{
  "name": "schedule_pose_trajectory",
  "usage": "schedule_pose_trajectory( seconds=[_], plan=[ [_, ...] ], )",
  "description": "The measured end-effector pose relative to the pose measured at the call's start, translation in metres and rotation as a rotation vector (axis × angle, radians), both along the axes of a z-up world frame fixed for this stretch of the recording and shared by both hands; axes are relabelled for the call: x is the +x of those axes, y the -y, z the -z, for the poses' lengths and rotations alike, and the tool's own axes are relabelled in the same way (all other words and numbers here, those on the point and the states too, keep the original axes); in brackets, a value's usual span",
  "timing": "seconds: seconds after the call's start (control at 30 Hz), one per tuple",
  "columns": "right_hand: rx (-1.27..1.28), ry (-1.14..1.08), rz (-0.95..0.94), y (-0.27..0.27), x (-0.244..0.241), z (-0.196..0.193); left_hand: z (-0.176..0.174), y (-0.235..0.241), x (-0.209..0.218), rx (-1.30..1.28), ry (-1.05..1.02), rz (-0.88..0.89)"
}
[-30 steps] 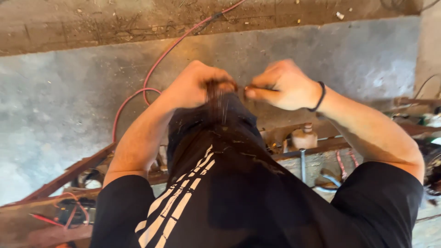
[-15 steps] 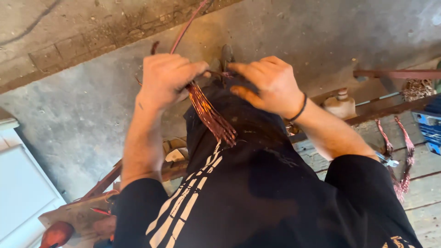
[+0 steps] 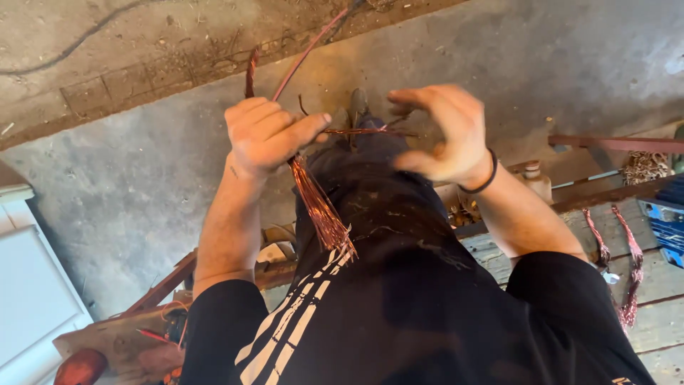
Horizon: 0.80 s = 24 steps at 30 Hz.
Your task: Organizing and twisting bundles of copper wire as part of motor repair or scrap preparation.
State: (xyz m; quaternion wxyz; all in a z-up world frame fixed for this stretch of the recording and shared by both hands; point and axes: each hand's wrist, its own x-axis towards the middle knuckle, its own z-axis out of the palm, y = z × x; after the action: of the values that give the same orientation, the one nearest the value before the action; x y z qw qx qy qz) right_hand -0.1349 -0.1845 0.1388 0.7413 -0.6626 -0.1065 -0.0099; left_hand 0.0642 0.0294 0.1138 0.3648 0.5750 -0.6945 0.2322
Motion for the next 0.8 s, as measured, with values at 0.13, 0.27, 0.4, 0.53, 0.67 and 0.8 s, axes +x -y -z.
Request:
schedule_pose_trajectory(
  seconds=[0.13,0.27,0.4,0.53,0.67,0.8],
  plan=[
    [0.277,-0.122,0.117,-0.017,-0.016,0.042,0.013,0.001,-0.001,-0.016,-0.118,-0.034],
    [0.476,-0.227,0.187,-0.030,-0.023,0.080,0.003,0.000,0.003,-0.069,-0.039,-0.048],
    [0.721,-0.257,0.006,-0.039,-0.020,0.086,0.009,-0.007,0.007,-0.055,-0.007,-0.018],
    [0.037,0.019,0.338,-0.021,-0.004,0.055,0.023,-0.016,0.006,-0.032,-0.017,-0.054],
    [-0.614,0.258,0.539,-0.006,0.004,0.064,0.027,-0.014,0.002,-0.038,-0.001,-0.086],
    [-0.113,0.061,0.337,-0.023,-0.011,0.097,0.022,-0.016,0.005,-0.030,-0.010,-0.105]
  ],
)
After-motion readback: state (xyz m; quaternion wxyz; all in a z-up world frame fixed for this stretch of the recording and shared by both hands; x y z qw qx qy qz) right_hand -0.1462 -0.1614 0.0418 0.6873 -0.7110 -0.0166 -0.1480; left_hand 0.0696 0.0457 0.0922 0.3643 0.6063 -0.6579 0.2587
